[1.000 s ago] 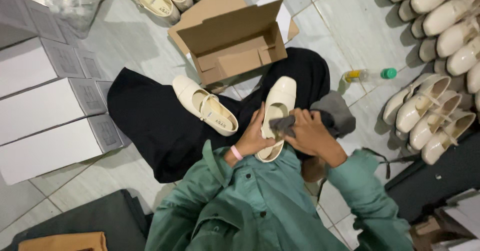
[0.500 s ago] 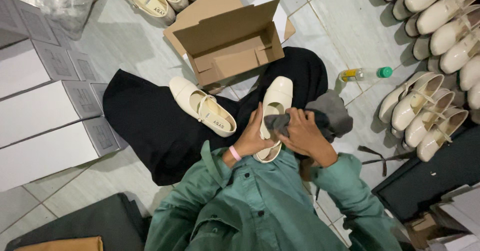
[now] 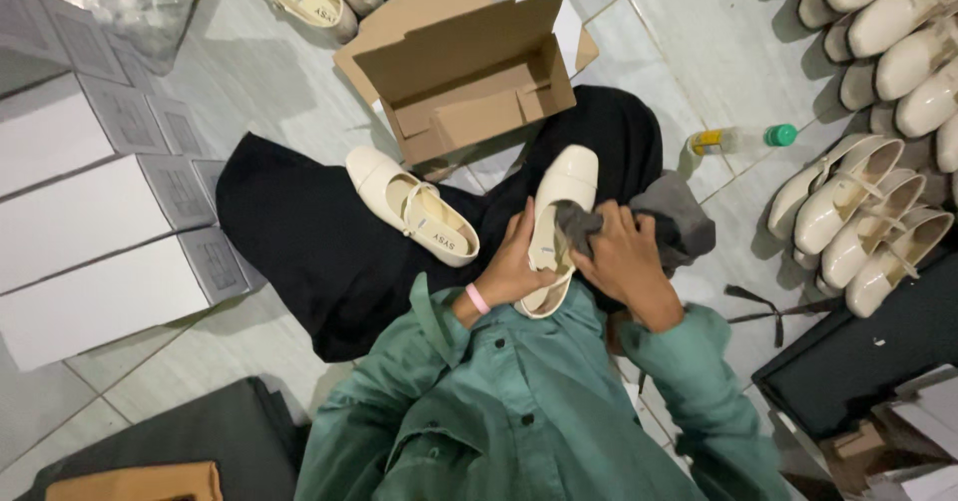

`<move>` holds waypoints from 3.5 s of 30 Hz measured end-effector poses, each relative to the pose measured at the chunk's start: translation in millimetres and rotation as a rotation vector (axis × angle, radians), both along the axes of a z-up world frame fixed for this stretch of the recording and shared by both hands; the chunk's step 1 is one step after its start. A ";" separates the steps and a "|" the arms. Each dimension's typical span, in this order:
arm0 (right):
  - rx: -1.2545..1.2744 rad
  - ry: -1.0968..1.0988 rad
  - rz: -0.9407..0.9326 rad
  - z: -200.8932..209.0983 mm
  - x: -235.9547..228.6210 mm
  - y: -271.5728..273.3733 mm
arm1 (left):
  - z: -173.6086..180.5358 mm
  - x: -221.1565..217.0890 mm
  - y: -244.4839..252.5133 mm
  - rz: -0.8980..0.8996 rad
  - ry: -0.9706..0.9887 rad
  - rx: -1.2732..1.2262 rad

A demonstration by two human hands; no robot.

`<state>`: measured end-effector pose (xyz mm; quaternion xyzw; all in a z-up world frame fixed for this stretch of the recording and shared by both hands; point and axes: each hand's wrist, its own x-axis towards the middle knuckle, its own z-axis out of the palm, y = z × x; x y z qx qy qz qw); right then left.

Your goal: The person sits on the floor and wipes a pair of white shoes with a cloth. They place the shoes into a cardboard box, cover them with tissue paper, and close the box. The person then picks up another pair of shoes and repeats the cleaning and packing process.

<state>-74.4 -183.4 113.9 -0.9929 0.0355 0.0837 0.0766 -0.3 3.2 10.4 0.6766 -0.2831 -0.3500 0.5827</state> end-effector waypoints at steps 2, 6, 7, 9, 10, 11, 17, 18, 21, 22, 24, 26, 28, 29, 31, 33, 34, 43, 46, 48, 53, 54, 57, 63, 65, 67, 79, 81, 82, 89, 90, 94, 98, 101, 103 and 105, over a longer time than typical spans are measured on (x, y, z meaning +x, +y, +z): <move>0.054 0.151 0.070 8.0 0.2 -11.2 | 3.9 6.1 -4.3 -0.006 -0.031 -0.009; 0.149 0.183 0.107 18.5 -3.8 -17.8 | 12.7 1.6 -5.7 -0.012 -0.016 0.007; 0.077 0.118 0.096 18.0 -1.3 -15.6 | 13.6 2.0 -5.7 -0.010 0.005 0.021; -0.066 -0.016 0.068 13.0 3.1 -5.2 | 13.8 2.3 -6.0 0.005 -0.004 -0.001; -0.058 0.004 0.034 10.1 3.0 -0.1 | 13.1 2.0 -6.0 0.010 -0.010 -0.012; -0.051 0.021 0.005 7.1 3.3 2.3 | 11.8 2.3 -6.6 0.007 -0.040 -0.017; 0.519 0.259 -0.037 -6.1 -28.4 -29.9 | -10.3 5.3 2.6 0.069 -0.028 0.102; 0.672 0.263 -0.100 -8.8 -36.6 -38.2 | -17.1 9.9 3.0 0.064 0.012 0.185; 0.934 -0.143 -0.670 -21.3 -51.9 -49.3 | -41.0 23.9 3.3 0.086 0.504 -0.030; 0.955 -0.193 -0.656 -24.6 -57.0 -46.4 | -47.9 23.5 4.5 0.096 0.729 -0.181; 1.000 -0.311 -0.608 -34.0 -49.0 -43.7 | -61.3 31.5 0.7 0.061 0.704 -0.223; 0.839 -0.210 -0.623 -38.7 -46.5 -31.5 | -70.5 27.3 4.3 0.045 0.750 -0.219; 0.694 -0.256 -0.532 -38.3 -39.5 -24.3 | -77.9 22.9 5.6 0.063 0.850 -0.192; 0.629 -0.350 -0.430 -36.7 -33.8 -24.1 | -80.6 22.1 5.6 0.061 0.862 -0.196; 0.568 -0.474 -0.295 -31.8 -21.9 -23.9 | -83.7 20.9 7.1 0.061 0.889 -0.205; 0.580 -0.541 -0.235 -27.6 -10.9 -24.1 | -85.7 20.1 8.5 0.064 0.864 -0.221; 0.529 -0.494 -0.225 -26.4 -6.4 -24.3 | -86.5 19.7 9.0 0.064 0.851 -0.229; 0.352 -0.232 0.192 -22.6 -1.1 -33.7 | -89.2 18.1 10.2 0.062 0.914 -0.238; 0.253 -0.169 0.230 -25.2 1.6 -45.3 | -88.9 20.0 8.1 0.046 0.756 -0.211; 0.100 -0.179 0.103 -26.6 1.8 -48.2 | -86.3 15.2 9.6 0.044 0.689 -0.173; 0.328 -0.111 0.348 -25.7 16.2 -55.1 | -80.8 23.1 7.5 0.032 0.627 -0.172; 0.404 -0.155 0.400 -25.0 16.2 -57.1 | -81.4 23.0 7.7 0.033 0.623 -0.168; 0.191 -0.126 0.229 -23.1 12.7 -70.0 | -83.7 18.4 4.4 0.023 0.595 -0.159; 0.456 -0.205 0.428 -48.7 -1.0 -65.3 | -76.8 27.5 2.6 0.021 0.623 -0.217; 0.281 -0.106 0.310 -66.4 -11.0 -78.9 | -73.4 27.9 2.8 0.015 0.702 -0.240; 0.224 -0.155 0.148 -82.0 -31.5 -99.8 | -71.0 24.8 3.1 0.016 0.860 -0.283; 0.253 -0.928 -1.017 -104.8 -74.3 -223.6 | -15.5 43.3 -9.4 0.068 1.019 -0.342; 0.154 -0.885 -0.865 -102.3 -67.8 -226.8 | 4.5 41.3 -10.1 -0.009 1.049 -0.472; 0.209 -0.905 -0.832 -102.0 -64.4 -226.5 | 13.1 41.3 -11.2 -0.047 1.061 -0.540; 0.303 -0.843 -0.802 -126.6 -49.7 -227.0 | 47.5 41.3 -19.9 -0.054 1.107 -0.648; 0.420 -0.812 -0.795 -134.4 -49.4 -226.9 | 50.8 39.9 -19.7 -0.046 1.102 -0.666; 0.387 -0.782 -0.941 -165.6 -38.0 -230.5 | 63.8 41.9 -22.6 0.106 0.977 -0.483; 0.524 -0.876 -1.119 -174.0 -34.4 -232.1 | 81.4 43.9 -18.3 0.100 0.817 -0.462; 0.669 -1.256 -1.163 -163.2 -27.7 -237.5 | 99.0 46.7 -13.0 0.099 0.686 -0.494; 0.866 -1.336 -1.356 -151.9 -27.8 -238.1 | 109.7 47.2 -7.8 0.097 0.591 -0.491; 1.175 -1.269 -1.636 -140.2 -37.0 -234.2 | 119.3 49.1 -3.0 0.088 0.550 -0.502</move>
